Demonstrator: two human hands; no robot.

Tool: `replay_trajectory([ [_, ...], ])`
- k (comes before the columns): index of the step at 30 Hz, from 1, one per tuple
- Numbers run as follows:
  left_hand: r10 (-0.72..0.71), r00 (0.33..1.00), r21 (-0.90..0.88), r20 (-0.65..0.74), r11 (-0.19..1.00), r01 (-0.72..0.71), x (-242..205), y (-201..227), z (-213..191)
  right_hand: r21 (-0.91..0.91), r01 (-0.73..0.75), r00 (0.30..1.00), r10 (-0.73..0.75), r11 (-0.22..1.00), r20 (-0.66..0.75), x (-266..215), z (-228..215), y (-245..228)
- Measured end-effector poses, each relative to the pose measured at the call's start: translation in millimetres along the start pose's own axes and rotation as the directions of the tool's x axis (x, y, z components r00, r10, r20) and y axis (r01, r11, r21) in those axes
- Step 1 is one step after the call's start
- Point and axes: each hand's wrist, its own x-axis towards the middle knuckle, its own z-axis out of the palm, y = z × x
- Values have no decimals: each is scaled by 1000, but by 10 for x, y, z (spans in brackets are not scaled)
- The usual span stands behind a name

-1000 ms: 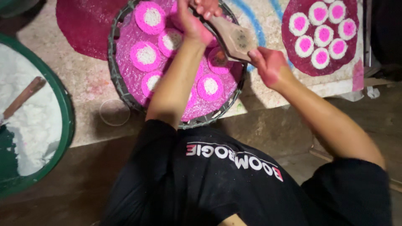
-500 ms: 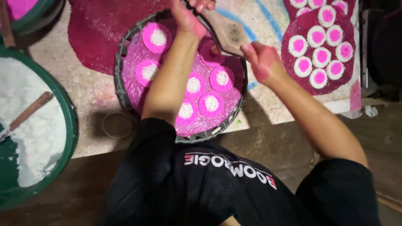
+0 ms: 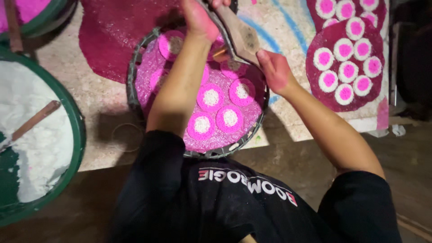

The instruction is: The person scoops pink powder into a circular mold, presses it, and removes a pink disc. They then coat the disc in white powder using a wooden tool and place it on a tray. This process is repeated multiple times to produce several pink-and-white discs.

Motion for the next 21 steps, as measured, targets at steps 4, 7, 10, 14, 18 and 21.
replay_trajectory([
  [4,-45,999,45,-16,998,46,73,115,-140,41,17,995,-21,999,95,281,-109,-62],
  [7,-37,999,21,-22,999,37,168,144,-228,-121,25,999,-22,992,24,411,-134,-252],
  [10,9,1000,-23,-8,1000,-10,248,219,-291,-195,116,990,-129,974,-56,474,6,-472],
  [14,85,996,6,26,996,-85,224,355,-337,-287,71,993,-93,955,-65,461,190,-631],
  [18,108,991,51,-78,993,-104,151,304,-374,-257,39,999,-43,966,-10,425,116,-666],
  [21,134,982,67,-131,990,-126,213,199,-423,-362,39,999,-42,931,-2,479,43,-714],
])
